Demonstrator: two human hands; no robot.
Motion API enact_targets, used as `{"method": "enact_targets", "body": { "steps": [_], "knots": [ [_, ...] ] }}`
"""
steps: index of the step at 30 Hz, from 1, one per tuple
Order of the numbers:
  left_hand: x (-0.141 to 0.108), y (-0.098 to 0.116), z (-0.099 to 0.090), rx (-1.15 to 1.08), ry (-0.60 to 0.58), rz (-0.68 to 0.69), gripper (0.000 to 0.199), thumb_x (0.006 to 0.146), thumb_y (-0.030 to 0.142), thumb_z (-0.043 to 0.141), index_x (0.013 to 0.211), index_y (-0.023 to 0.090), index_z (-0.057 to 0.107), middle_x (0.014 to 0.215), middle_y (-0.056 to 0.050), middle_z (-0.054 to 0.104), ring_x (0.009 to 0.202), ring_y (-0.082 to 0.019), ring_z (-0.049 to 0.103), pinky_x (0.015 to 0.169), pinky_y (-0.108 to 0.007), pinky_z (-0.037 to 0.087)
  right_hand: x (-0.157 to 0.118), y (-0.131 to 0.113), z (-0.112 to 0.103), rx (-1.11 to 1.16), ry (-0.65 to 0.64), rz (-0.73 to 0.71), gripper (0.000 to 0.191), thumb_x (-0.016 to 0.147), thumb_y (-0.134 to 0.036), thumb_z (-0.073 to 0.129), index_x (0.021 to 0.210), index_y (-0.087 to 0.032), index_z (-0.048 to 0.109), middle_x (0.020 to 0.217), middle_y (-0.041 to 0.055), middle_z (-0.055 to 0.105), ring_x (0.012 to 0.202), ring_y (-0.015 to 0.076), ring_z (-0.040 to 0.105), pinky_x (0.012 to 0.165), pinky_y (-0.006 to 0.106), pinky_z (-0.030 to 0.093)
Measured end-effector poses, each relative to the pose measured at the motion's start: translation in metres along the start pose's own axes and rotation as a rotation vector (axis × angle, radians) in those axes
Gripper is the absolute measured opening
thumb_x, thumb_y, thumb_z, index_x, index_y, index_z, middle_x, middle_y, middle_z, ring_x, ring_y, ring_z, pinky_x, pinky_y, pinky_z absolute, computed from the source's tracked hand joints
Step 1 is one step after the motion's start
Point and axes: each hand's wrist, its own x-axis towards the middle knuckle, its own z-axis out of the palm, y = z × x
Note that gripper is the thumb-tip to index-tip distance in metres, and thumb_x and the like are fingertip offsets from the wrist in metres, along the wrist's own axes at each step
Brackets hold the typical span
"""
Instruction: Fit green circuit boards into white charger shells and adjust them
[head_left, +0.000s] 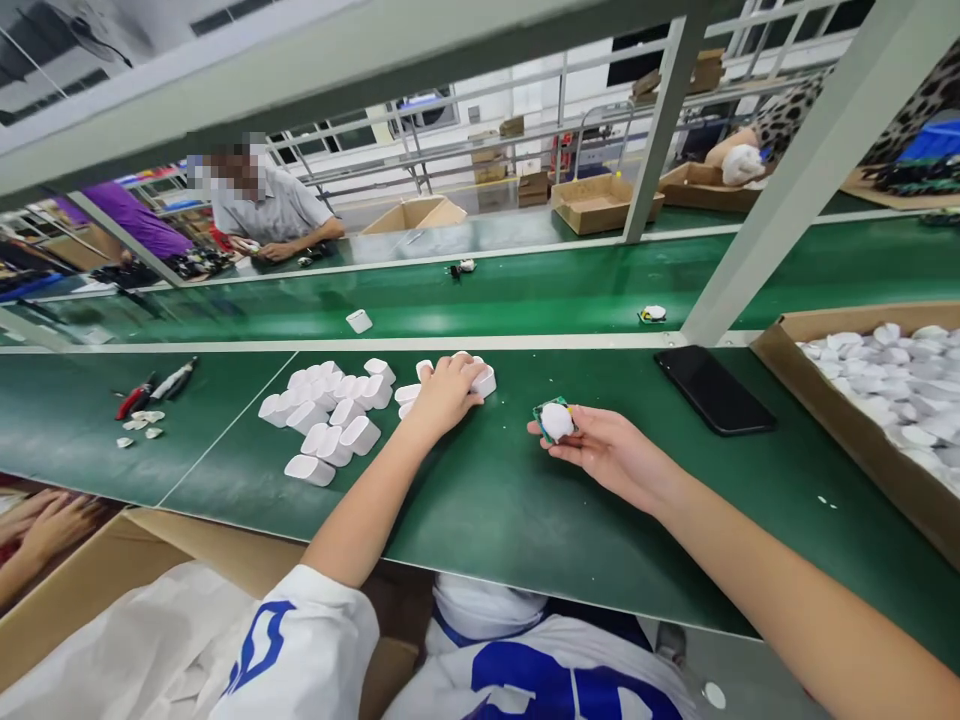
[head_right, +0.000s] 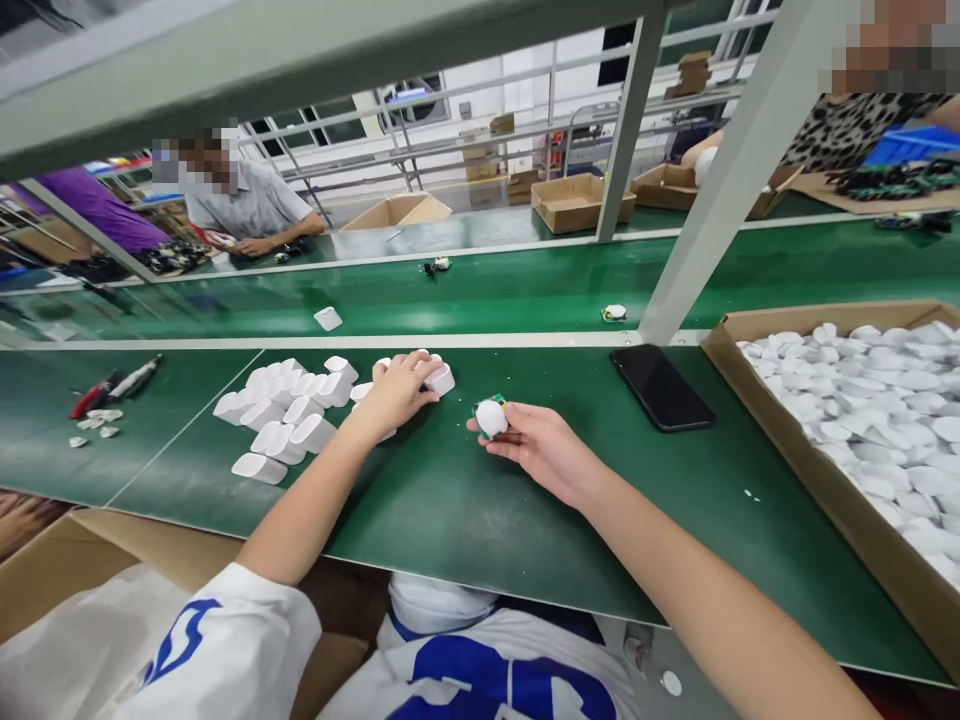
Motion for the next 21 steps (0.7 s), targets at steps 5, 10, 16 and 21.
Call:
{"method": "enact_targets", "body": {
  "steps": [5, 10, 16, 21],
  "knots": [
    [-0.002, 0.002, 0.008, 0.011, 0.080, 0.017, 0.031, 0.088, 0.024, 0.054, 0.118, 0.025, 0.058, 0.126, -0.008, 0.060, 0.123, -0.034, 0.041, 0.099, -0.065, 0.025, 0.003, 0.007, -0.005, 0.017, 0.053, 0.002, 0.031, 0.076, -0.037, 0.075, 0.103, -0.022, 0.069, 0.102, 0.0062, 0.072, 0.088, 0.0152, 0.066, 0.087, 0.030, 0.051],
    [-0.008, 0.003, 0.010, -0.110, 0.191, 0.112, 0.010, 0.087, 0.027, 0.056, 0.090, 0.020, 0.064, 0.112, -0.008, 0.063, 0.113, -0.029, 0.050, 0.101, -0.067, 0.020, 0.004, 0.006, -0.005, 0.050, 0.120, 0.005, 0.037, 0.072, -0.032, 0.079, 0.106, -0.022, 0.069, 0.105, 0.0055, 0.071, 0.097, 0.0173, 0.066, 0.094, 0.031, 0.049],
    [-0.016, 0.016, 0.013, -0.541, 0.386, 0.309, 0.011, 0.083, 0.025, 0.061, 0.075, 0.017, 0.059, 0.100, -0.005, 0.056, 0.093, -0.017, 0.056, 0.085, -0.033, 0.044, 0.005, -0.001, -0.001, 0.092, 0.290, 0.053, 0.018, 0.088, -0.031, 0.062, 0.100, -0.020, 0.070, 0.095, 0.0047, 0.073, 0.091, 0.0160, 0.068, 0.095, 0.031, 0.050],
    [-0.018, 0.020, 0.016, -0.486, 0.279, 0.332, 0.009, 0.081, 0.023, 0.062, 0.077, 0.017, 0.059, 0.100, -0.005, 0.054, 0.090, -0.017, 0.057, 0.079, -0.030, 0.045, 0.007, -0.006, -0.001, 0.093, 0.343, 0.077, 0.015, 0.088, -0.021, 0.060, 0.101, -0.020, 0.066, 0.100, 0.0049, 0.072, 0.091, 0.0153, 0.068, 0.091, 0.029, 0.052]
  ]
}}
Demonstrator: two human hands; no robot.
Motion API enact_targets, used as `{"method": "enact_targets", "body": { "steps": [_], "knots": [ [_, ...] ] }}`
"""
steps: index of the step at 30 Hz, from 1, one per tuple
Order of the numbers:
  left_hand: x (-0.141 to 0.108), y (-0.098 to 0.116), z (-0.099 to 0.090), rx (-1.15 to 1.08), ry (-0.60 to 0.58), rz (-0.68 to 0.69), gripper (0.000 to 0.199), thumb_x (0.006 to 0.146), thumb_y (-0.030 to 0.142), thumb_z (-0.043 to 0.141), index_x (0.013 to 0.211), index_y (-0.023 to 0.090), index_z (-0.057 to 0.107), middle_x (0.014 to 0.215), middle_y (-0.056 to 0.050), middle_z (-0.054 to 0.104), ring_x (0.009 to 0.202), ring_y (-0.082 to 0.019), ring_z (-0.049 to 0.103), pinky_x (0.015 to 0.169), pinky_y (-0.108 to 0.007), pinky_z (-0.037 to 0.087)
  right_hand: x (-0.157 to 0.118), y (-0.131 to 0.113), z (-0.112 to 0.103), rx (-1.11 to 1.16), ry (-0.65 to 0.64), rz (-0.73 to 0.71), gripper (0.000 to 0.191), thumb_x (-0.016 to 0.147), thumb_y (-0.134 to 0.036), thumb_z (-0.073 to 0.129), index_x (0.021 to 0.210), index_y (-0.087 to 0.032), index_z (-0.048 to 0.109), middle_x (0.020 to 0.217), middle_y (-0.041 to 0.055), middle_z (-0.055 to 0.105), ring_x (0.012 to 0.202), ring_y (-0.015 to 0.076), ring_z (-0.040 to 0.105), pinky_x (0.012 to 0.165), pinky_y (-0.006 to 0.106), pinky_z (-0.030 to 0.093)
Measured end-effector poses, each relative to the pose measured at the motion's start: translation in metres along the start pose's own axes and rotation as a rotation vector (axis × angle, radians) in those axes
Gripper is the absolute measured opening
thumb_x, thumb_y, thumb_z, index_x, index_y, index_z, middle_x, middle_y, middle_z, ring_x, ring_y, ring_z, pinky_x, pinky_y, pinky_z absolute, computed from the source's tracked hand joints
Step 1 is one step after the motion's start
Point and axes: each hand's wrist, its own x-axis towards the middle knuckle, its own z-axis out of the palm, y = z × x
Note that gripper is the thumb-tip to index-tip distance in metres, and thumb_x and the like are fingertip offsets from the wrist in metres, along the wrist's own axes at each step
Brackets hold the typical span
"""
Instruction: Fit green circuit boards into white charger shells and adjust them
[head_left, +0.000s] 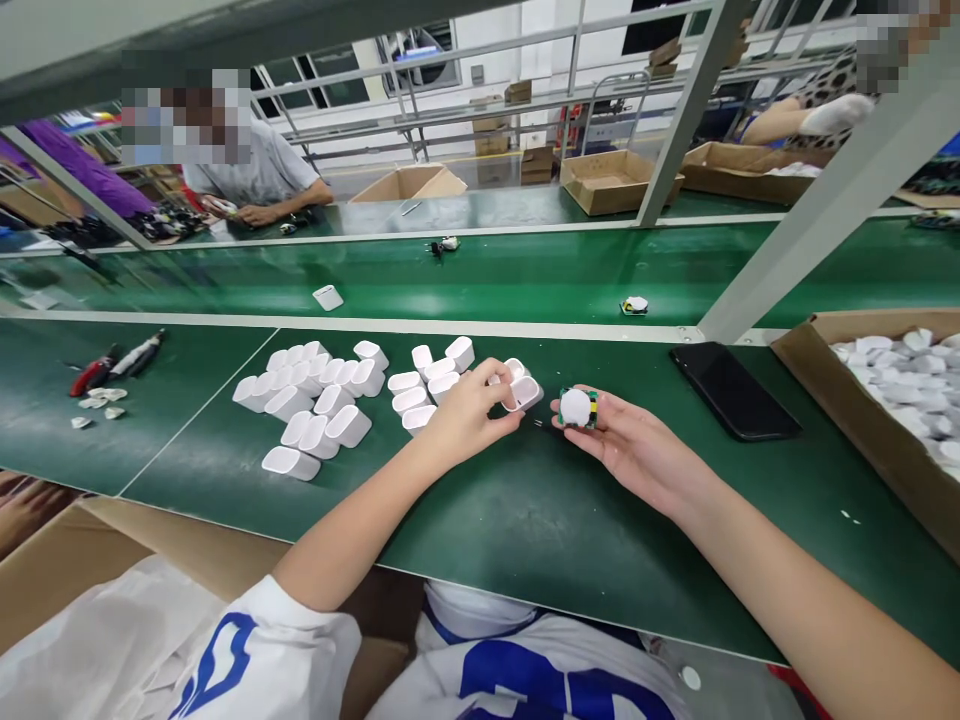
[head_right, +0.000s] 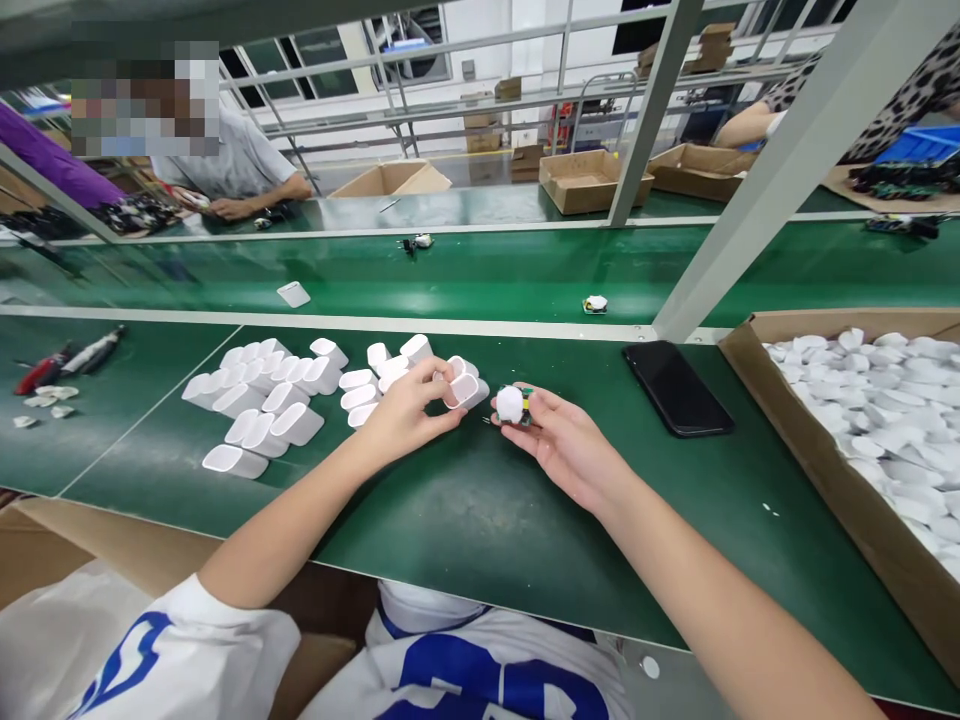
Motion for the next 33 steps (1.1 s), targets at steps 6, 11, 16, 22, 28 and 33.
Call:
{"method": "enact_targets", "body": {
  "steps": [6, 11, 16, 22, 28, 33],
  "knots": [
    [0.003, -0.001, 0.001, 0.275, -0.211, -0.158, 0.017, 0.083, 0.024, 0.062, 0.099, 0.018, 0.057, 0.111, -0.008, 0.055, 0.099, -0.023, 0.058, 0.087, -0.041, 0.042, 0.003, 0.001, -0.002, 0.009, 0.051, 0.030, 0.022, 0.083, -0.024, 0.065, 0.104, -0.020, 0.060, 0.091, 0.0044, 0.069, 0.083, 0.0153, 0.066, 0.074, 0.027, 0.056],
    [0.003, 0.003, 0.002, 0.286, -0.264, -0.275, 0.066, 0.082, 0.020, 0.065, 0.139, 0.020, 0.032, 0.146, -0.018, 0.035, 0.106, -0.024, 0.058, 0.092, -0.043, 0.039, 0.001, 0.007, -0.005, -0.190, 0.056, -0.036, 0.055, 0.058, -0.024, 0.086, 0.102, -0.023, 0.054, 0.080, -0.0043, 0.063, 0.061, 0.0081, 0.052, 0.055, 0.020, 0.045],
    [0.004, 0.003, 0.003, 0.308, -0.239, -0.253, 0.070, 0.081, 0.034, 0.067, 0.141, 0.019, 0.035, 0.140, -0.017, 0.046, 0.119, -0.032, 0.049, 0.092, -0.045, 0.038, 0.002, 0.010, -0.007, -0.590, -0.011, -0.216, 0.050, 0.056, -0.038, 0.084, 0.096, -0.021, 0.058, 0.094, 0.0023, 0.064, 0.076, 0.0141, 0.056, 0.070, 0.030, 0.048],
    [0.010, 0.007, 0.018, 0.290, -0.059, -0.236, 0.063, 0.074, 0.050, 0.070, 0.127, 0.020, 0.052, 0.120, -0.014, 0.063, 0.117, -0.037, 0.044, 0.097, -0.064, 0.024, 0.007, 0.014, -0.011, -0.734, -0.032, -0.375, 0.047, 0.058, -0.037, 0.082, 0.100, -0.024, 0.067, 0.099, 0.0033, 0.063, 0.085, 0.0200, 0.059, 0.078, 0.038, 0.052],
    [0.011, 0.008, 0.022, 0.172, -0.017, -0.194, 0.022, 0.083, 0.026, 0.062, 0.106, 0.026, 0.063, 0.107, -0.006, 0.068, 0.118, -0.032, 0.043, 0.101, -0.066, 0.012, 0.004, 0.011, -0.009, -0.699, -0.059, -0.527, 0.049, 0.057, -0.040, 0.084, 0.101, -0.025, 0.069, 0.102, 0.0029, 0.066, 0.089, 0.0221, 0.061, 0.085, 0.041, 0.053],
    [0.005, 0.005, 0.006, -0.079, -0.037, -0.035, 0.020, 0.086, 0.027, 0.060, 0.105, 0.023, 0.060, 0.110, -0.006, 0.060, 0.111, -0.025, 0.050, 0.101, -0.052, 0.029, -0.002, 0.004, -0.006, -0.653, -0.091, -0.605, 0.044, 0.063, -0.033, 0.083, 0.103, -0.026, 0.067, 0.110, 0.0026, 0.066, 0.102, 0.0222, 0.061, 0.096, 0.040, 0.050]
  ]
}}
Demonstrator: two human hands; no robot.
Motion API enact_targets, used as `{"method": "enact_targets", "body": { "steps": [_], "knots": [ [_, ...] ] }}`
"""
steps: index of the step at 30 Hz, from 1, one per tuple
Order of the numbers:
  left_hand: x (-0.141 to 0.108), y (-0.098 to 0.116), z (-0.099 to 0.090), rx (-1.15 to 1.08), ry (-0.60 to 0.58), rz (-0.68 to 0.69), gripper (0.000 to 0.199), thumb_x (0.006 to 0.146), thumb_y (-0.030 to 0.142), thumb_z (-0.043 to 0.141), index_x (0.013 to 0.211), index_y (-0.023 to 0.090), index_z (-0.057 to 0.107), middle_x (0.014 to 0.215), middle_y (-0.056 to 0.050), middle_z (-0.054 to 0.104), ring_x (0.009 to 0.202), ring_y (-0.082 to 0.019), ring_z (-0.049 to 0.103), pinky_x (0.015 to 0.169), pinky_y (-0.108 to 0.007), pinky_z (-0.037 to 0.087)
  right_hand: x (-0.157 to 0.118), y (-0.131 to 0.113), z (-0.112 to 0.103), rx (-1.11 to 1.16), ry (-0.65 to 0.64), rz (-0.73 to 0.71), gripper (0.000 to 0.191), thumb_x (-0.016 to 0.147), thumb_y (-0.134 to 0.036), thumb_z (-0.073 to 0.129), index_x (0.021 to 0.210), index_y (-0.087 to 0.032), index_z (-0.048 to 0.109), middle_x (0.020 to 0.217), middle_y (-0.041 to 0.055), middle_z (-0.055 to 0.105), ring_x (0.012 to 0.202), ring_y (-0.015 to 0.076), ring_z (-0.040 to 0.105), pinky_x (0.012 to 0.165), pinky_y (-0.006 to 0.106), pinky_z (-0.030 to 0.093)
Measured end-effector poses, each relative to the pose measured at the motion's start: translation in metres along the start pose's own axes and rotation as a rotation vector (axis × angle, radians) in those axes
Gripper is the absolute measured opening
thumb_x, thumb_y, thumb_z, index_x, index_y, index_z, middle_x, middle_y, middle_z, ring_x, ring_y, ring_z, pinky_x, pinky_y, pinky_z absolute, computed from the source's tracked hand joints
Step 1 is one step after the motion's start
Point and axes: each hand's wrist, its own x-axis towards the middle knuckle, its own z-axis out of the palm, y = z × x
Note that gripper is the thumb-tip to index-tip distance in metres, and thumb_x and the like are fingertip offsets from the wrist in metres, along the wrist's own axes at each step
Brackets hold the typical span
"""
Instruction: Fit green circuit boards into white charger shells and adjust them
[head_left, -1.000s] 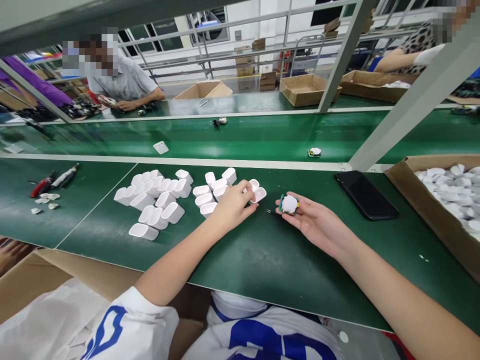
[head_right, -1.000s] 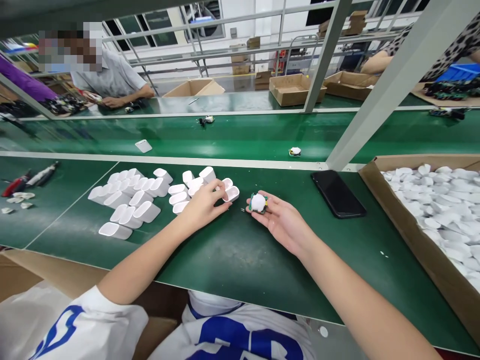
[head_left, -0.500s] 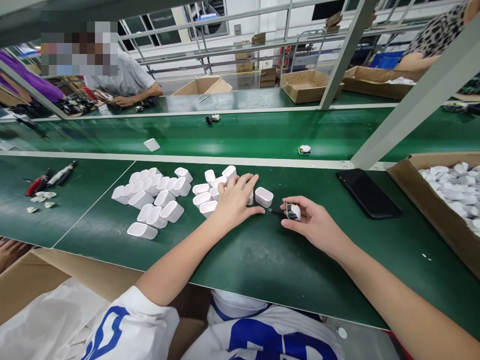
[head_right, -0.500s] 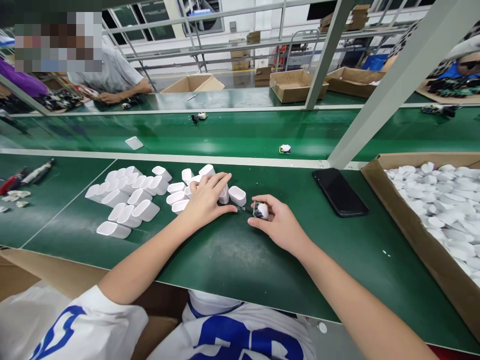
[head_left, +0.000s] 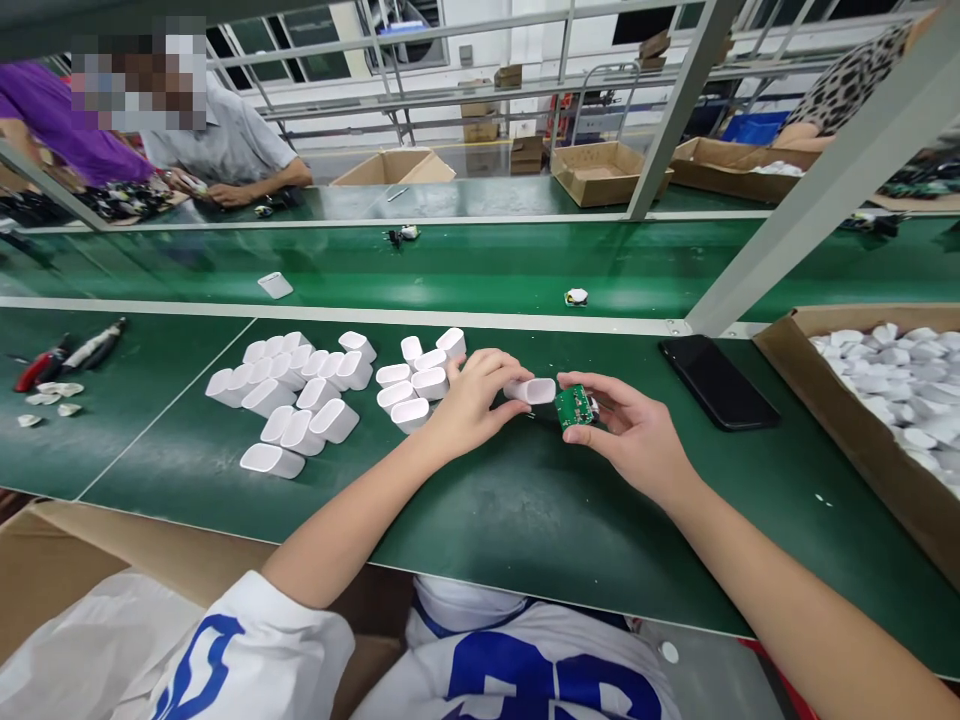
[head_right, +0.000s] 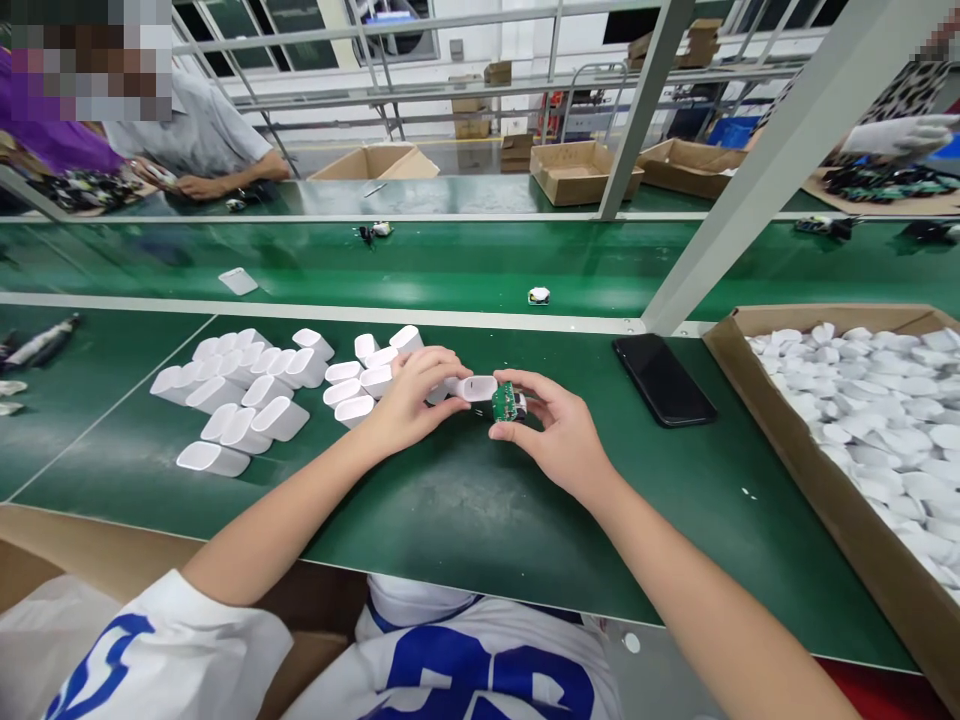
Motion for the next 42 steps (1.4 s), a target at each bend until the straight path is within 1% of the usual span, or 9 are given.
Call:
{"method": "enact_targets", "body": {
  "steps": [4, 8, 13, 17, 23, 26, 32, 37, 42],
  "knots": [
    [-0.004, -0.004, -0.002, -0.273, 0.009, 0.143, 0.021, 0.092, 0.024, 0.047, 0.111, 0.020, 0.054, 0.112, -0.010, 0.053, 0.105, -0.020, 0.052, 0.088, -0.037, 0.045, -0.003, -0.004, 0.001, 0.079, -0.039, 0.071, 0.046, 0.062, -0.032, 0.084, 0.104, -0.024, 0.066, 0.109, 0.0046, 0.068, 0.098, 0.0221, 0.064, 0.091, 0.040, 0.054],
    [-0.003, -0.003, 0.004, -0.486, 0.036, 0.088, 0.024, 0.095, 0.027, 0.039, 0.115, 0.021, 0.051, 0.116, -0.011, 0.049, 0.093, -0.016, 0.055, 0.074, -0.030, 0.051, -0.009, -0.007, 0.006, 0.122, -0.047, 0.091, 0.048, 0.061, -0.030, 0.085, 0.104, -0.024, 0.064, 0.109, 0.0050, 0.069, 0.093, 0.0217, 0.066, 0.085, 0.039, 0.057],
    [-0.004, 0.004, 0.009, -0.732, 0.007, -0.047, 0.026, 0.081, 0.031, 0.064, 0.100, 0.019, 0.049, 0.122, -0.012, 0.052, 0.095, -0.016, 0.060, 0.074, -0.029, 0.054, -0.013, -0.009, 0.009, 0.156, -0.021, 0.029, 0.044, 0.063, -0.028, 0.084, 0.103, -0.025, 0.064, 0.110, 0.0043, 0.069, 0.094, 0.0212, 0.066, 0.082, 0.037, 0.059],
    [-0.005, 0.010, 0.011, -0.794, 0.007, -0.107, 0.031, 0.073, 0.028, 0.072, 0.088, 0.018, 0.047, 0.111, -0.010, 0.062, 0.097, -0.018, 0.063, 0.077, -0.031, 0.055, -0.015, -0.010, 0.009, 0.143, -0.014, 0.004, 0.047, 0.062, -0.031, 0.085, 0.102, -0.025, 0.063, 0.108, 0.0043, 0.069, 0.095, 0.0222, 0.066, 0.085, 0.039, 0.058],
    [-0.003, 0.007, 0.010, -0.673, 0.099, -0.027, 0.025, 0.075, 0.030, 0.070, 0.092, 0.018, 0.057, 0.110, -0.010, 0.060, 0.094, -0.018, 0.062, 0.072, -0.029, 0.054, -0.017, -0.009, 0.009, 0.141, 0.004, -0.072, 0.046, 0.063, -0.030, 0.085, 0.103, -0.027, 0.063, 0.105, 0.0030, 0.069, 0.095, 0.0215, 0.065, 0.086, 0.038, 0.057],
    [-0.004, 0.003, 0.007, -0.749, -0.025, -0.057, 0.037, 0.076, 0.037, 0.068, 0.107, 0.020, 0.058, 0.106, -0.010, 0.062, 0.090, -0.019, 0.064, 0.070, -0.029, 0.054, -0.018, -0.012, 0.007, 0.073, 0.062, -0.156, 0.045, 0.064, -0.034, 0.085, 0.104, -0.028, 0.064, 0.105, 0.0039, 0.068, 0.095, 0.0233, 0.065, 0.083, 0.040, 0.057],
    [-0.009, 0.005, 0.004, -1.062, -0.559, -0.091, 0.052, 0.081, 0.043, 0.064, 0.126, 0.022, 0.050, 0.091, -0.010, 0.069, 0.076, -0.021, 0.070, 0.064, -0.031, 0.056, -0.021, -0.016, 0.003, -0.119, -0.078, -0.391, 0.049, 0.067, -0.035, 0.083, 0.112, -0.031, 0.065, 0.102, 0.0052, 0.068, 0.095, 0.0252, 0.063, 0.081, 0.041, 0.055],
    [-0.012, 0.008, 0.002, -1.093, -0.681, -0.074, 0.049, 0.073, 0.036, 0.074, 0.118, 0.022, 0.059, 0.091, -0.010, 0.070, 0.074, -0.022, 0.070, 0.063, -0.032, 0.058, -0.024, -0.015, 0.009, -0.187, -0.173, -0.549, 0.054, 0.071, -0.038, 0.079, 0.121, -0.030, 0.061, 0.103, 0.0055, 0.068, 0.095, 0.0238, 0.063, 0.081, 0.040, 0.054],
    [-0.011, 0.018, 0.003, -0.979, -0.660, -0.123, 0.055, 0.064, 0.030, 0.081, 0.114, 0.021, 0.060, 0.095, -0.007, 0.067, 0.085, -0.023, 0.067, 0.071, -0.035, 0.058, -0.024, -0.011, 0.016, -0.185, -0.166, -0.618, 0.058, 0.070, -0.032, 0.081, 0.123, -0.027, 0.059, 0.102, 0.0051, 0.069, 0.096, 0.0225, 0.063, 0.087, 0.040, 0.051]
  ]
}}
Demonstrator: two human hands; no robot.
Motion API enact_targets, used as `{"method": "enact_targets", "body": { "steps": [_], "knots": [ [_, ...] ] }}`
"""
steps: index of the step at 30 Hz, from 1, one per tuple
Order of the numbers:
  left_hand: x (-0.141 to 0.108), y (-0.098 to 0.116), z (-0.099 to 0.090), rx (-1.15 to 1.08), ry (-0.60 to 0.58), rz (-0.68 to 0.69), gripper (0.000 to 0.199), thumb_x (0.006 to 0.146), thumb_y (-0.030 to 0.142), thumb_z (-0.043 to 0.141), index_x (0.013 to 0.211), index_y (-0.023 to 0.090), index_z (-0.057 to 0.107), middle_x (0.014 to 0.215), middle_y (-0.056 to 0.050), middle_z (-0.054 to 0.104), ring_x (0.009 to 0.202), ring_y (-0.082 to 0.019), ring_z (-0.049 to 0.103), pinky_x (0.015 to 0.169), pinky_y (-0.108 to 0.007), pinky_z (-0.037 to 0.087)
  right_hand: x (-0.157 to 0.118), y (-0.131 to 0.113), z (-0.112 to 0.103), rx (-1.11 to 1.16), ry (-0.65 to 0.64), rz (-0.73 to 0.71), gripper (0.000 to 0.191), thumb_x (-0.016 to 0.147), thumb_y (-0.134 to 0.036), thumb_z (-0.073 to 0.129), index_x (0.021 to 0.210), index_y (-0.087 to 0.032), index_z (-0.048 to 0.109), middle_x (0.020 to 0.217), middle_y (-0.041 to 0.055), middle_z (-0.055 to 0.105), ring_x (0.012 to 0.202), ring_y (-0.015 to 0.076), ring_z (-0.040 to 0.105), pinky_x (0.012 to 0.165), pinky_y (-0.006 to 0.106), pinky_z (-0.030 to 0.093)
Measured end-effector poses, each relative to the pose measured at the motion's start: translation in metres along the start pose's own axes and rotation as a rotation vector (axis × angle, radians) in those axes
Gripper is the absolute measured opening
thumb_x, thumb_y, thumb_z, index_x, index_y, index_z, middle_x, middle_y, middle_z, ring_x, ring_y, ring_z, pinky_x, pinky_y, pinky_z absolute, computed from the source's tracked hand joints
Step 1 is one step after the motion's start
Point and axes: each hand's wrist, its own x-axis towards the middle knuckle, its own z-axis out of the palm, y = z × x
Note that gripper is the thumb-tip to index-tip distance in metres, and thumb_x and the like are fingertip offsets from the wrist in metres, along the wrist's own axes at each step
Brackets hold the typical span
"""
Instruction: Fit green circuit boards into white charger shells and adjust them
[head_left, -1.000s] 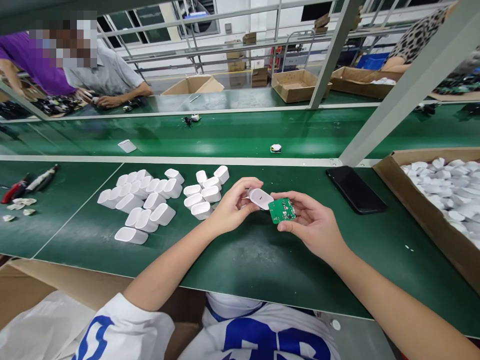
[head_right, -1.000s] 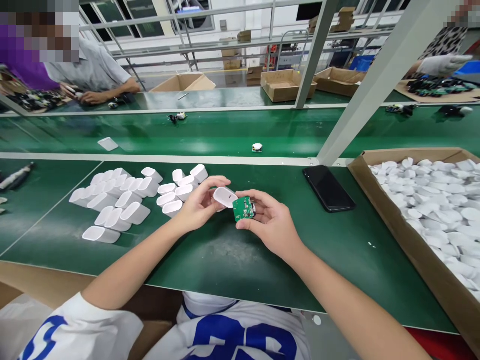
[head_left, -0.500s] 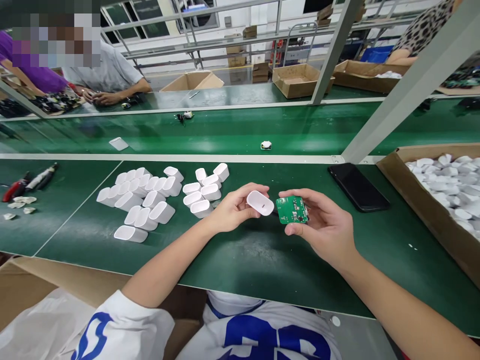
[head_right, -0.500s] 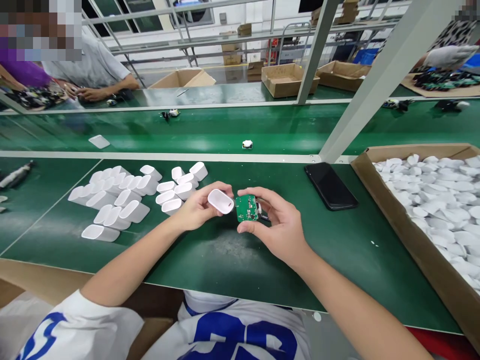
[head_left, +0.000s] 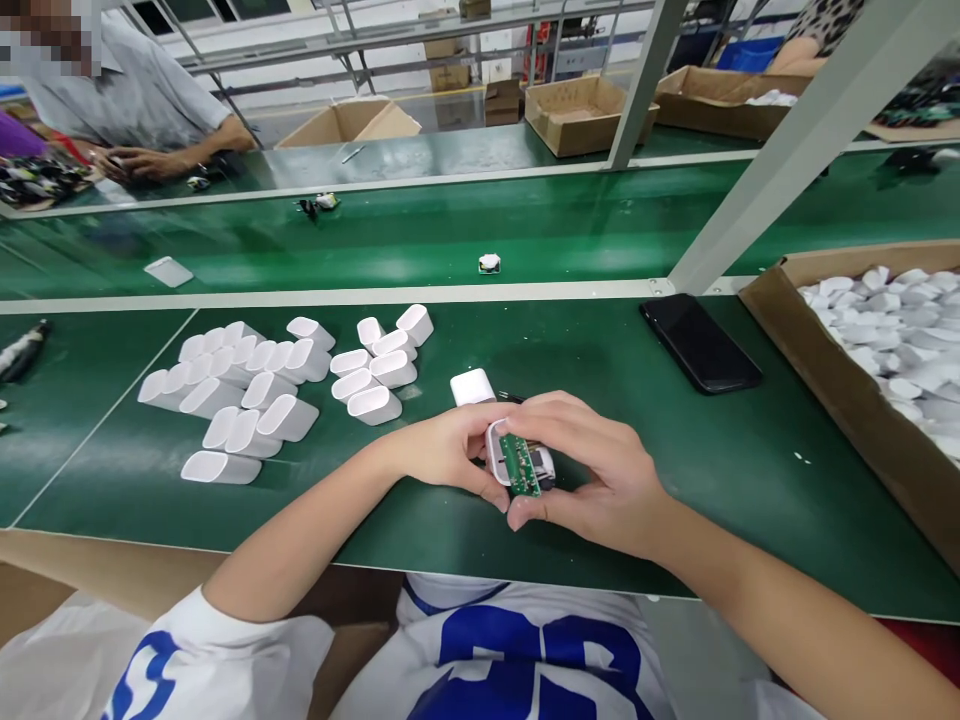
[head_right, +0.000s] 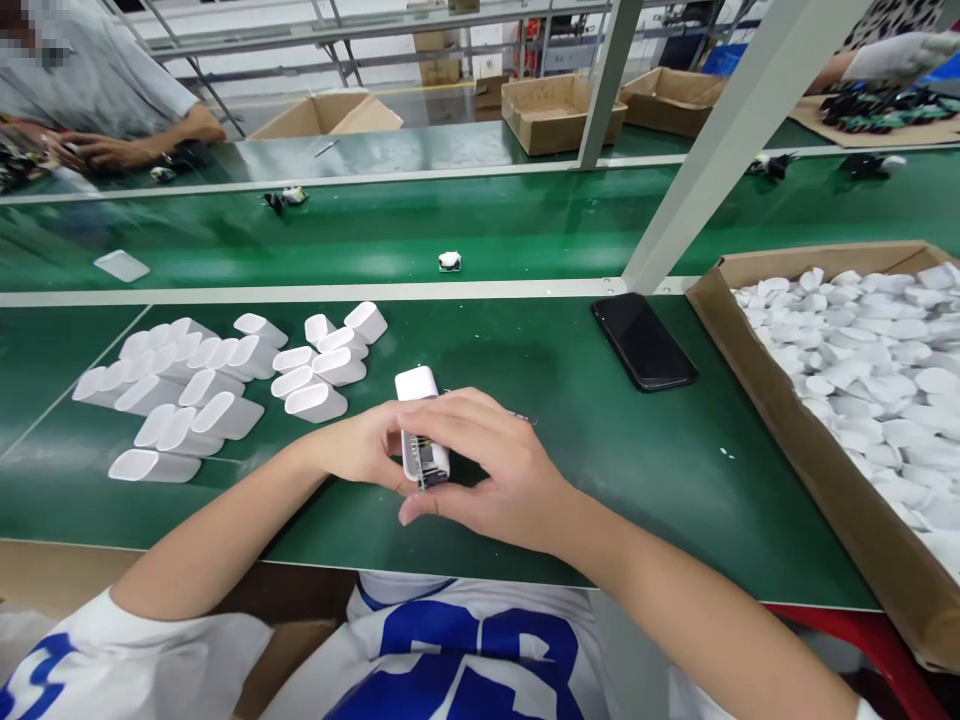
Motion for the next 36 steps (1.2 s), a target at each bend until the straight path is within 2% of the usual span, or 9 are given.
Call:
{"method": "enact_targets", "body": {
  "steps": [6, 11, 17, 23, 30, 36],
  "knots": [
    [0.006, 0.008, 0.010, 0.107, 0.015, -0.010, 0.050, 0.071, 0.026, 0.074, 0.119, 0.021, 0.058, 0.092, -0.008, 0.065, 0.091, -0.025, 0.065, 0.076, -0.037, 0.057, -0.003, 0.002, 0.006, -0.062, 0.052, -0.004, 0.055, 0.068, -0.031, 0.082, 0.118, -0.026, 0.060, 0.099, 0.0043, 0.070, 0.094, 0.0231, 0.063, 0.085, 0.040, 0.052],
    [0.005, 0.009, 0.012, 0.153, 0.057, 0.020, 0.046, 0.070, 0.029, 0.075, 0.113, 0.020, 0.061, 0.091, -0.008, 0.065, 0.093, -0.026, 0.065, 0.078, -0.038, 0.056, -0.002, 0.002, 0.008, -0.093, 0.045, -0.017, 0.053, 0.067, -0.028, 0.083, 0.114, -0.023, 0.060, 0.100, 0.0050, 0.070, 0.094, 0.0225, 0.063, 0.085, 0.039, 0.052],
    [0.007, 0.012, 0.010, 0.218, 0.053, 0.001, 0.044, 0.070, 0.027, 0.075, 0.109, 0.016, 0.060, 0.099, -0.009, 0.064, 0.099, -0.026, 0.061, 0.085, -0.039, 0.052, -0.005, 0.003, 0.011, -0.122, 0.055, -0.017, 0.046, 0.069, -0.023, 0.081, 0.110, -0.020, 0.060, 0.097, 0.0059, 0.069, 0.094, 0.0212, 0.062, 0.085, 0.039, 0.054],
    [0.006, 0.011, 0.009, 0.271, 0.063, 0.018, 0.044, 0.069, 0.026, 0.074, 0.109, 0.017, 0.059, 0.101, -0.008, 0.062, 0.099, -0.025, 0.060, 0.082, -0.036, 0.051, -0.005, 0.003, 0.013, -0.134, 0.064, -0.025, 0.036, 0.074, -0.022, 0.078, 0.106, -0.022, 0.061, 0.095, 0.0040, 0.069, 0.092, 0.0208, 0.064, 0.084, 0.039, 0.055],
    [0.005, 0.012, 0.008, 0.293, 0.043, 0.005, 0.037, 0.072, 0.026, 0.071, 0.106, 0.018, 0.060, 0.096, -0.007, 0.062, 0.093, -0.022, 0.061, 0.077, -0.033, 0.052, -0.004, 0.005, 0.013, -0.122, 0.053, -0.034, 0.040, 0.070, -0.021, 0.081, 0.105, -0.021, 0.061, 0.093, 0.0043, 0.070, 0.089, 0.0200, 0.064, 0.083, 0.040, 0.055],
    [0.005, 0.010, 0.008, 0.307, 0.049, 0.009, 0.037, 0.073, 0.023, 0.070, 0.108, 0.017, 0.060, 0.101, -0.008, 0.062, 0.094, -0.022, 0.061, 0.078, -0.034, 0.053, -0.005, 0.006, 0.013, -0.121, 0.032, -0.027, 0.043, 0.066, -0.019, 0.083, 0.103, -0.021, 0.061, 0.094, 0.0042, 0.071, 0.090, 0.0195, 0.064, 0.085, 0.039, 0.054]
  ]
}}
